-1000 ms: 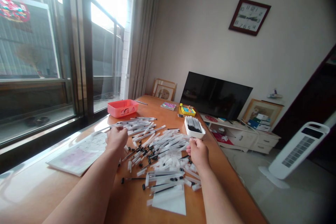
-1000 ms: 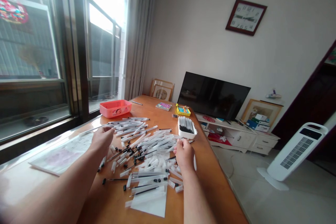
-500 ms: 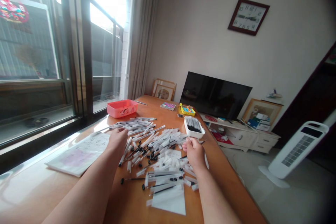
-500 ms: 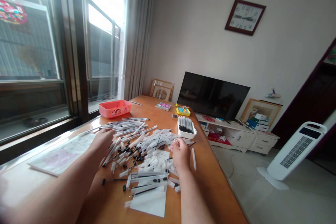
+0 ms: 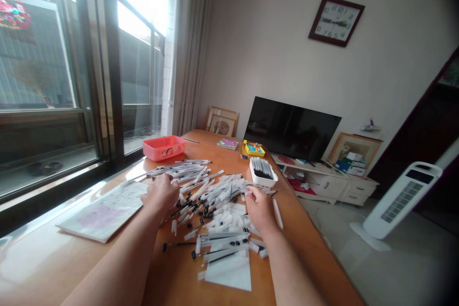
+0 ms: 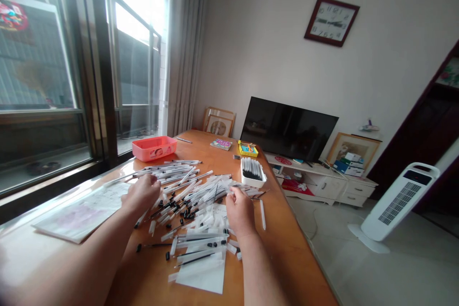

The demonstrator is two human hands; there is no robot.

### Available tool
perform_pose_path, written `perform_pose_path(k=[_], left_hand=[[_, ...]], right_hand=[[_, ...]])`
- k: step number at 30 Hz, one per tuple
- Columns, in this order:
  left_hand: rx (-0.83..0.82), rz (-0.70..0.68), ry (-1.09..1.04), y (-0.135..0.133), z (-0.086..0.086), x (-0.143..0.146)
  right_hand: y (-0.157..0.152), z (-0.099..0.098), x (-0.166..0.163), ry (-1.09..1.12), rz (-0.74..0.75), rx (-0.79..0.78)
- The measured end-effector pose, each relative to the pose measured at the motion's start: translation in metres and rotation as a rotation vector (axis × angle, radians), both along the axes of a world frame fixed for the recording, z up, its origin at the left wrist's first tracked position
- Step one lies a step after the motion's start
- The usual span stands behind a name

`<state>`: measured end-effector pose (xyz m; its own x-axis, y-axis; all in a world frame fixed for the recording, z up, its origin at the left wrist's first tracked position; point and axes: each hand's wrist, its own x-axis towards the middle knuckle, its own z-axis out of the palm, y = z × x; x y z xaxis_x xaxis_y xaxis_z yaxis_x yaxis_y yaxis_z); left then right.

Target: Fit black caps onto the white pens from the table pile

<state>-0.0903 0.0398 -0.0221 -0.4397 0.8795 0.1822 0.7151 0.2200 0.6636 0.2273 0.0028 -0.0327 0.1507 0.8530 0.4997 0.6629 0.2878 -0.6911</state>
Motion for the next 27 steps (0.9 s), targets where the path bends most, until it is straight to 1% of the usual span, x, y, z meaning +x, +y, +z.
perform_pose_path(k=[2, 4, 6, 7, 9, 12, 13, 16, 19, 22, 27], left_hand=[[-0.066, 0.02, 0.15, -0.002, 0.0, 0.003], [-0.107, 0.016, 0.24, -0.004, 0.0, 0.005], [-0.137, 0.007, 0.284, -0.006, -0.001, 0.006], [-0.148, 0.006, 0.298, -0.006, -0.002, 0.006], [-0.161, 0.005, 0.318, -0.005, -0.004, 0.005], [-0.175, 0.007, 0.332, 0.0, -0.009, 0.003], [-0.181, 0.009, 0.333, 0.001, -0.01, 0.002], [-0.192, 0.016, 0.336, 0.006, -0.015, -0.001], [-0.193, 0.023, 0.333, 0.01, -0.018, -0.003], [-0.207, 0.039, 0.326, 0.011, -0.018, -0.004], [-0.232, 0.018, 0.313, 0.007, -0.01, -0.002]], right_hand=[[-0.001, 0.002, -0.001, -0.008, 0.055, -0.031], [-0.001, 0.004, 0.002, 0.02, 0.105, -0.057], [0.001, 0.006, 0.01, 0.064, 0.077, -0.056], [0.003, 0.007, 0.015, 0.087, 0.027, -0.046], [0.008, 0.005, 0.029, 0.137, -0.12, -0.031], [0.019, -0.003, 0.053, 0.199, -0.306, -0.073], [0.022, -0.006, 0.06, 0.204, -0.355, -0.095], [0.028, -0.016, 0.077, 0.207, -0.425, -0.131], [0.031, -0.025, 0.083, 0.187, -0.445, -0.186], [0.033, -0.03, 0.08, 0.154, -0.408, -0.241], [0.037, -0.034, 0.069, 0.15, -0.348, -0.241]])
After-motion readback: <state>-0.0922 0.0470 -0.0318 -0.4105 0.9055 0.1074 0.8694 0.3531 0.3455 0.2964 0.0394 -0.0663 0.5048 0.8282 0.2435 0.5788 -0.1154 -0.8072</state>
